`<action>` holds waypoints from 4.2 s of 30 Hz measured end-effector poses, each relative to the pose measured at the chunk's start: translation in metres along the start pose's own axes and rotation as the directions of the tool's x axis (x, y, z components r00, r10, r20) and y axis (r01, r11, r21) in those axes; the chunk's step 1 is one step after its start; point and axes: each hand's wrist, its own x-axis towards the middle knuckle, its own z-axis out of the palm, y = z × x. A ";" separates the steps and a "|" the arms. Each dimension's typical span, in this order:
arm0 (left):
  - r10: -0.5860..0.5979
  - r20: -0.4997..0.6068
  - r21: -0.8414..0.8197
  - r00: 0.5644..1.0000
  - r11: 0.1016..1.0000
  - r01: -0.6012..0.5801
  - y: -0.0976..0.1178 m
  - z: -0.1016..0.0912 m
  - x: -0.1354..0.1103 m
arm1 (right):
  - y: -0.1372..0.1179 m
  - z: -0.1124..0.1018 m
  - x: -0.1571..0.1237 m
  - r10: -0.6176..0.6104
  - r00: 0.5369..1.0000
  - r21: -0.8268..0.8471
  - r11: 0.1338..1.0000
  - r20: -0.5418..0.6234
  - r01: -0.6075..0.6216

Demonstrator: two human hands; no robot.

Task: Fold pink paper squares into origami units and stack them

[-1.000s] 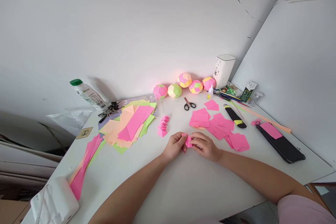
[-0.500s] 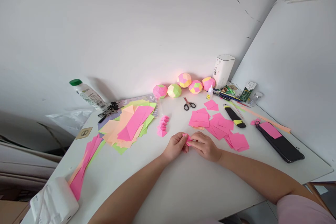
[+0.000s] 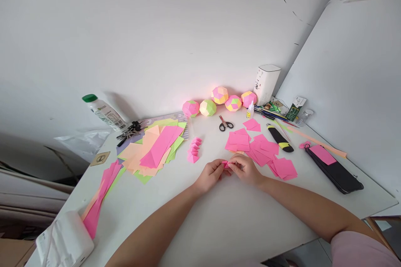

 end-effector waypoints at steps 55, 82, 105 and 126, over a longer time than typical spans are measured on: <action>-0.006 -0.079 -0.148 0.997 0.989 -0.005 -0.005 -0.002 0.004 | 0.004 0.001 0.000 0.287 0.943 0.230 0.919 0.166 -0.320; 0.004 -0.106 -0.225 0.994 0.974 -0.028 -0.005 -0.003 0.005 | 0.012 0.002 -0.003 0.155 0.979 0.259 0.948 0.131 -0.185; 0.036 0.032 -0.192 0.999 0.981 -0.029 -0.007 -0.005 0.002 | 0.008 0.003 -0.003 0.112 0.991 0.229 0.965 0.077 -0.127; 0.097 0.051 -0.079 0.994 0.993 -0.093 -0.006 -0.003 0.000 | 0.007 0.001 0.000 0.373 0.915 0.370 0.837 0.156 -0.404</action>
